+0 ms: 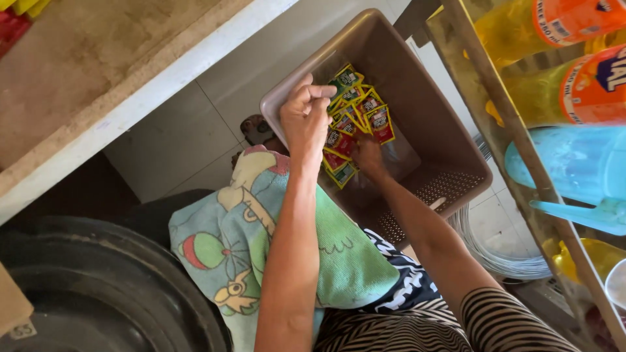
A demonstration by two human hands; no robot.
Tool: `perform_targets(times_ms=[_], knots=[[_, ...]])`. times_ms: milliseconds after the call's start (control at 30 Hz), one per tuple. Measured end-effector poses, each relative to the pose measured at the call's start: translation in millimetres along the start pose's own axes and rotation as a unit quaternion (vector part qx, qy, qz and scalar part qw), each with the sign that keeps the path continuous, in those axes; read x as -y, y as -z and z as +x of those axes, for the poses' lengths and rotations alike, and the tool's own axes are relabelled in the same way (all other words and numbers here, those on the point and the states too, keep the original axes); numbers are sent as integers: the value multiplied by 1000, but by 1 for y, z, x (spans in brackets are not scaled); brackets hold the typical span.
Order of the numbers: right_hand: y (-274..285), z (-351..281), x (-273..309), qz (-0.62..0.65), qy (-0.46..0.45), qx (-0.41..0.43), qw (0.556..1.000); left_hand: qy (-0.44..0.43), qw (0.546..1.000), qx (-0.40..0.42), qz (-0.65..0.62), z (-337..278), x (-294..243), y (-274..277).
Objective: Organizing various seasoning and spice packets from a shelf into a sorting basket.
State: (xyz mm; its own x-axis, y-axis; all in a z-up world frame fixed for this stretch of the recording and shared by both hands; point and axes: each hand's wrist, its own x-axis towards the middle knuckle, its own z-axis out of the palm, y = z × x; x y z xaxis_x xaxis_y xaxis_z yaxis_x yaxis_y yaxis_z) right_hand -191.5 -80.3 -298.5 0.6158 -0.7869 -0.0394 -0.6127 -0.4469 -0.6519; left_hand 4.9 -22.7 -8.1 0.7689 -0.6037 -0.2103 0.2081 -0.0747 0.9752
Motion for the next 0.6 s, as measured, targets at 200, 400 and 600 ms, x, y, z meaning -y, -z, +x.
perform_targets(times_ms=[200, 400, 600], knots=[[7, 23, 55, -85, -7, 54, 995, -3, 997, 14, -75, 3, 1, -6], [-15, 26, 50, -171, -64, 97, 978, -23, 1000, 2, -20, 6, 4, -3], [-31, 34, 28, -142, -91, 116, 979, 40, 997, 7, -61, 0, -20, -4]])
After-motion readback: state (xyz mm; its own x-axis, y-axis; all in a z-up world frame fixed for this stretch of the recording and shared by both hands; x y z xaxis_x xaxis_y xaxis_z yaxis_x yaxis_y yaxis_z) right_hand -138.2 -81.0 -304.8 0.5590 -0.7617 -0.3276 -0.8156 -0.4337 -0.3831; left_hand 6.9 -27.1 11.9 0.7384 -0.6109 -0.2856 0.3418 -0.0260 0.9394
